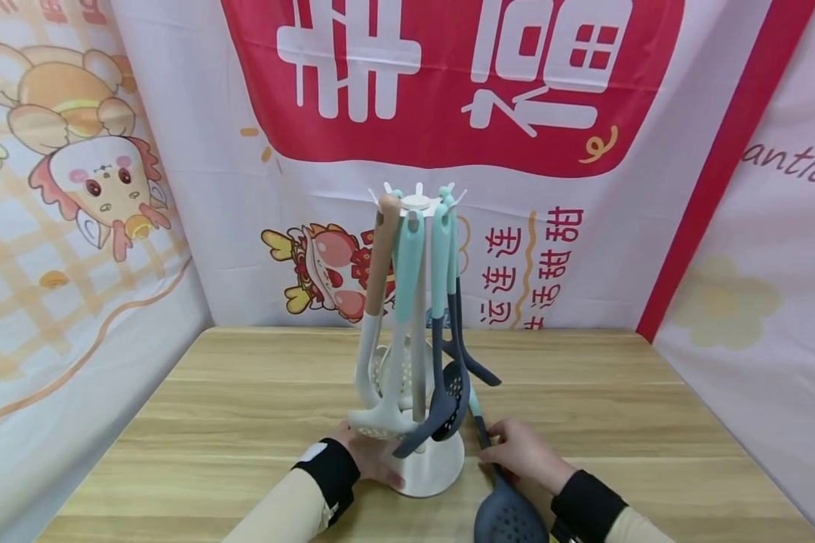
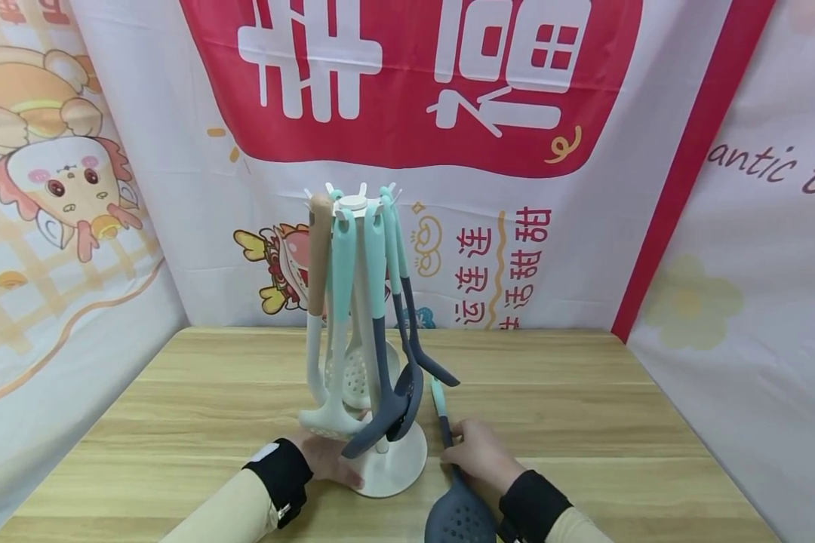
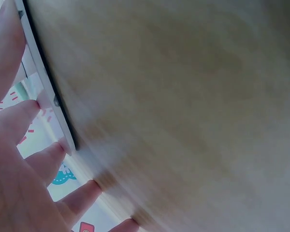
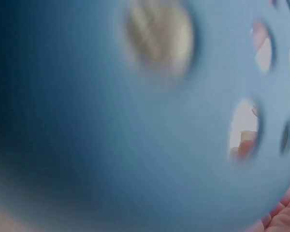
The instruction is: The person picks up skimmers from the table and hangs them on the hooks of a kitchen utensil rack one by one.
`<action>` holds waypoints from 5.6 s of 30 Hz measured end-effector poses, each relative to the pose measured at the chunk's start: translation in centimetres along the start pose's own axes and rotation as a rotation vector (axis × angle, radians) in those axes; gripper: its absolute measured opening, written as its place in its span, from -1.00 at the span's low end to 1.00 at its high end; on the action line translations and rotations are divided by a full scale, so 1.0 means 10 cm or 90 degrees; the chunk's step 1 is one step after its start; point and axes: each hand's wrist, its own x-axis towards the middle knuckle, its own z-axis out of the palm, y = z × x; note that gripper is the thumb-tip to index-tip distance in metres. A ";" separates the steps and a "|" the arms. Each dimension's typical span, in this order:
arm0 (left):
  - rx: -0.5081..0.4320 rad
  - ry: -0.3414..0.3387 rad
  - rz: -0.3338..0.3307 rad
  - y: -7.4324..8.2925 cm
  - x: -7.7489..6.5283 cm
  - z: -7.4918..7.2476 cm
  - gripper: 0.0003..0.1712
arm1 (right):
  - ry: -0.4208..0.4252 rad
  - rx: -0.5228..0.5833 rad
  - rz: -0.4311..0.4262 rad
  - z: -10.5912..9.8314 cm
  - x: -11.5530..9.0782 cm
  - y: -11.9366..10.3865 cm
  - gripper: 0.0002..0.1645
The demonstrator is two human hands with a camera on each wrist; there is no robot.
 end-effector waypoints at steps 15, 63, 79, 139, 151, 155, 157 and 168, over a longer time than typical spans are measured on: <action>-0.107 0.053 -0.015 0.10 -0.10 0.11 -0.27 | 0.112 0.090 -0.038 -0.31 -0.22 0.09 -0.43; 0.110 0.027 -0.101 0.50 -0.03 0.14 0.09 | 0.301 0.149 -0.272 -0.80 -0.63 -0.61 -0.49; -0.072 0.028 -0.072 0.32 -0.04 0.08 0.19 | 0.369 0.089 -0.382 -0.91 -0.66 -0.84 -0.53; -0.049 -0.040 -0.038 0.16 -0.07 -0.03 0.01 | 0.384 -0.037 -0.410 -1.09 -0.47 -1.11 -0.53; -0.057 -0.060 -0.044 0.14 -0.05 -0.04 0.01 | 0.349 0.007 -0.424 -1.03 -0.40 -1.09 -0.55; -0.066 -0.061 -0.050 0.14 -0.06 -0.05 0.00 | 0.343 0.026 -0.428 -0.98 -0.37 -1.09 -0.53; -0.068 -0.061 -0.051 0.14 -0.06 -0.05 0.00 | 0.343 0.031 -0.429 -0.96 -0.36 -1.09 -0.53; -0.038 -0.051 -0.053 0.14 -0.06 -0.04 -0.02 | 0.302 0.081 -0.437 -0.83 -0.28 -1.10 -0.52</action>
